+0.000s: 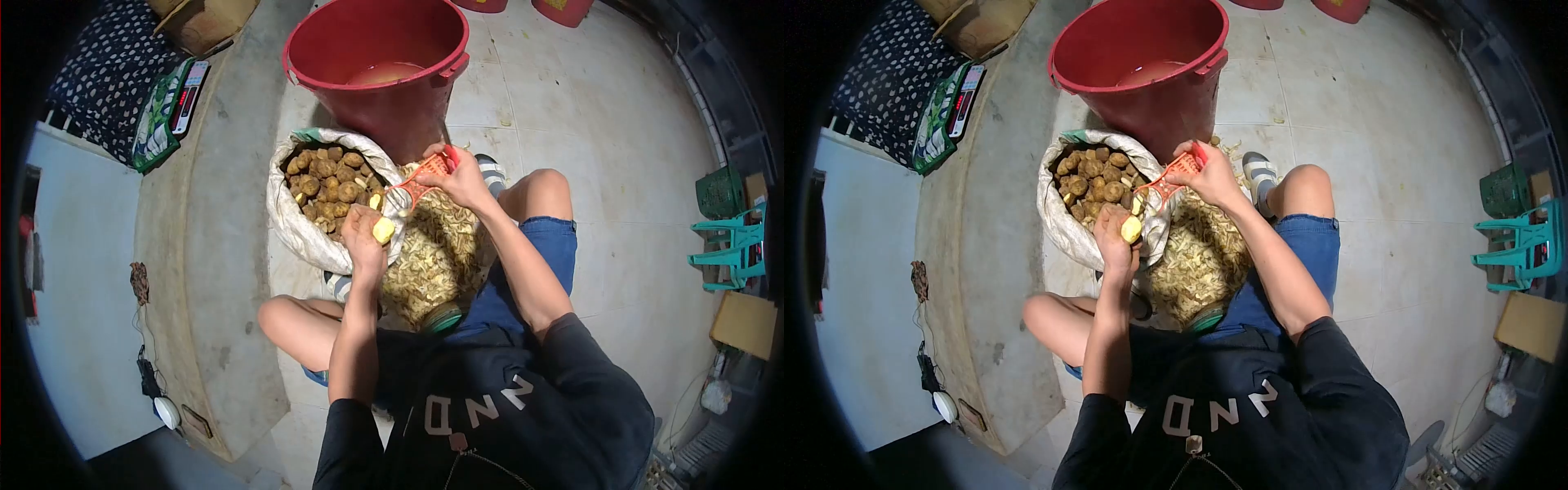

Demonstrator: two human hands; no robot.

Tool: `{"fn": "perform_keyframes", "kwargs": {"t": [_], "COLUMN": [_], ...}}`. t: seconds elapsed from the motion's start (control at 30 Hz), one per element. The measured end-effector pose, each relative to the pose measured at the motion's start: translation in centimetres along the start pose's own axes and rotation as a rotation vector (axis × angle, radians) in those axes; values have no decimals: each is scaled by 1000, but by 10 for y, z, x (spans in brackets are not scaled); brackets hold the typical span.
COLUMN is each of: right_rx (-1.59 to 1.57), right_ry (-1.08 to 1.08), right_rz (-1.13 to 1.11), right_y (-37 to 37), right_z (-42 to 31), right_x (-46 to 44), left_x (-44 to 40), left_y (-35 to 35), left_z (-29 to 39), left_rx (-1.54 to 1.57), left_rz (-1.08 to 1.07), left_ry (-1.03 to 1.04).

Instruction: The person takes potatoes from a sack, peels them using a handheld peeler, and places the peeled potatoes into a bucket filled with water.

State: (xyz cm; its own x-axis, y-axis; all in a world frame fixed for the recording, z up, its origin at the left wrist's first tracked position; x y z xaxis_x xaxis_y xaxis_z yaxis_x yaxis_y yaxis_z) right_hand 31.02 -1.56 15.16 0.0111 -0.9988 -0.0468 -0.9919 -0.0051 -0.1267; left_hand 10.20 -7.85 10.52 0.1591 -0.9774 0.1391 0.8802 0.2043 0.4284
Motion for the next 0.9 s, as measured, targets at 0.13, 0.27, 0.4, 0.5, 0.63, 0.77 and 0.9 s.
{"fn": "perform_keyframes", "kwargs": {"t": [0.13, 0.27, 0.4, 0.5, 0.63, 0.77, 0.9], "right_rx": [54, -174, 72, 36, -115, 49, 50], "right_ry": [-199, 15, -212, -95, -73, -77, -52], "right_rz": [-201, -64, -143, 36, -26, 3, -23], "right_y": [30, 5, 25, -6, -1, 0, 6], "right_z": [-30, 5, -37, -14, -2, -6, -6], "right_x": [21, 4, 24, 3, 5, 8, 8], "left_x": [2, 11, 11, 18, 14, 1, -2], "left_y": [0, 4, -2, 18, 29, 5, -10], "left_z": [23, -13, -41, -24, -1, -24, -37], "left_rx": [-212, 194, 213, 341, 510, 720, 667], "left_rz": [66, 31, 162, -26, -162, 83, 9], "left_ry": [320, -246, -303, -383, -350, -472, -488]}}
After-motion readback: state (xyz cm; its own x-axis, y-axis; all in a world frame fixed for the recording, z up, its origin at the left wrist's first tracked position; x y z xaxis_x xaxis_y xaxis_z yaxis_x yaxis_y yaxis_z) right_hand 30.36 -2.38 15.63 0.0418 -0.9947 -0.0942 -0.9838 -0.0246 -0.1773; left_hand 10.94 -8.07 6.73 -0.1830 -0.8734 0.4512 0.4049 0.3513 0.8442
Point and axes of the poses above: each hand's wrist, its own x-axis away from the middle knuckle, its own y-axis out of the palm, z = x × y, the point moved 10 cm from there along -x, towards the middle knuckle, and after that the axes turned 4 degrees about z, right-handed, at the moved point
